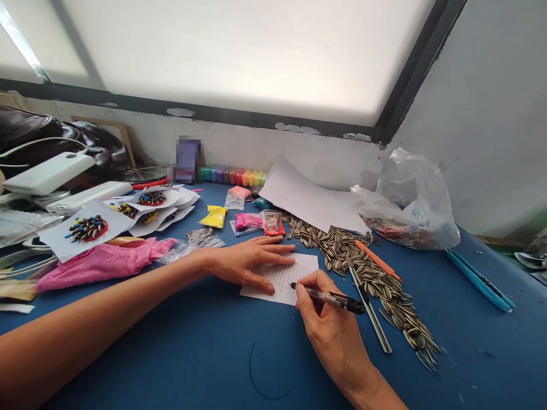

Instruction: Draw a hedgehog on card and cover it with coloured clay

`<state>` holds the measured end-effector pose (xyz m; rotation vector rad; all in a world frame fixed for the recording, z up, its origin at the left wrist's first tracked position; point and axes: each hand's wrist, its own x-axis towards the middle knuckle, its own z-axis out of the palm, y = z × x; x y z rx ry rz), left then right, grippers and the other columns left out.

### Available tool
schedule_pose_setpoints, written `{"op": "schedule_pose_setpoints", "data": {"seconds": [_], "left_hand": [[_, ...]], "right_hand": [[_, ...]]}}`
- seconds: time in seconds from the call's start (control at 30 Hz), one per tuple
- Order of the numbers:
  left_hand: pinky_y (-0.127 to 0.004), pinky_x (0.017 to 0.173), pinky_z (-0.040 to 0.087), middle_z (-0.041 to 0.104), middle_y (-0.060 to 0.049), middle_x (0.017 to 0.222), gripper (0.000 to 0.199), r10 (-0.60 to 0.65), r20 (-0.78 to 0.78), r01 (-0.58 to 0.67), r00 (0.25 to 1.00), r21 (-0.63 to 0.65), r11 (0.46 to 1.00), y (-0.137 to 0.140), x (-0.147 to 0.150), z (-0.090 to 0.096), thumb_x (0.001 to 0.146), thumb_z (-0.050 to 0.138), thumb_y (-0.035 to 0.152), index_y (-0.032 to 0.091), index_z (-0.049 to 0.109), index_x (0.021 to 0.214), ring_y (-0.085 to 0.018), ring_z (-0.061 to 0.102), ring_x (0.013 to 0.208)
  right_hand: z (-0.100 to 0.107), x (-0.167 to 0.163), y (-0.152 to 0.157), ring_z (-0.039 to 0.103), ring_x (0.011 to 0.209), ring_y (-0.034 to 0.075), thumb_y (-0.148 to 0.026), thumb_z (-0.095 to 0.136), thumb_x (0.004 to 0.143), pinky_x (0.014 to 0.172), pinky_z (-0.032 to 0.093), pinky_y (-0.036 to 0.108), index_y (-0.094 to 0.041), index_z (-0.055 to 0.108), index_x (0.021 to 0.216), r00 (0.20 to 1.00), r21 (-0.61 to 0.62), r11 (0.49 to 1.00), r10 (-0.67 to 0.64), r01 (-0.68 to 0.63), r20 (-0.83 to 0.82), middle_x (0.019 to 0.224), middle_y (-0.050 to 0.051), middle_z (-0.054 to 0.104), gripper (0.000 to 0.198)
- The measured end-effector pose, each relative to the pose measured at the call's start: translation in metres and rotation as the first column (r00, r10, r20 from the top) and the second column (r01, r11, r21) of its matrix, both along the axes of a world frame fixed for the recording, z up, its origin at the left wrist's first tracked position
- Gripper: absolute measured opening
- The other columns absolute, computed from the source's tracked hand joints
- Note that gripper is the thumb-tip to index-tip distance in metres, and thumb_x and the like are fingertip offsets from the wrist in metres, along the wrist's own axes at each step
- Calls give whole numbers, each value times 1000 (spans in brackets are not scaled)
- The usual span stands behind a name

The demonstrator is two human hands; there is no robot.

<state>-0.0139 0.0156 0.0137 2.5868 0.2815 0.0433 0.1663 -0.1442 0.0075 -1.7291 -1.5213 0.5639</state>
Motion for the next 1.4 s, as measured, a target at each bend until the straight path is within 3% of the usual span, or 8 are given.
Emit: {"op": "schedule_pose_setpoints", "data": {"seconds": [0.77, 1.4], "left_hand": [[-50, 121, 8, 17, 2, 162, 74, 4, -22, -4, 1000, -3, 1000, -1, 1, 2, 87, 51, 67, 32, 34, 150, -31, 5, 151], [-51, 121, 7, 16, 2, 162, 74, 11, -31, -12, 999, -17, 1000, -1, 1, 3, 87, 51, 67, 32, 34, 150, -31, 4, 151]], "right_hand": [[4, -2, 2, 53, 54, 13, -45, 49, 93, 53, 46, 26, -24, 55, 81, 998, 10, 999, 39, -40, 46, 66, -3, 54, 25], [6, -4, 1, 49, 49, 12, -45, 50, 90, 45, 41, 25, -24, 55, 76, 997, 35, 999, 31, -33, 66, 63, -2, 54, 26]]}}
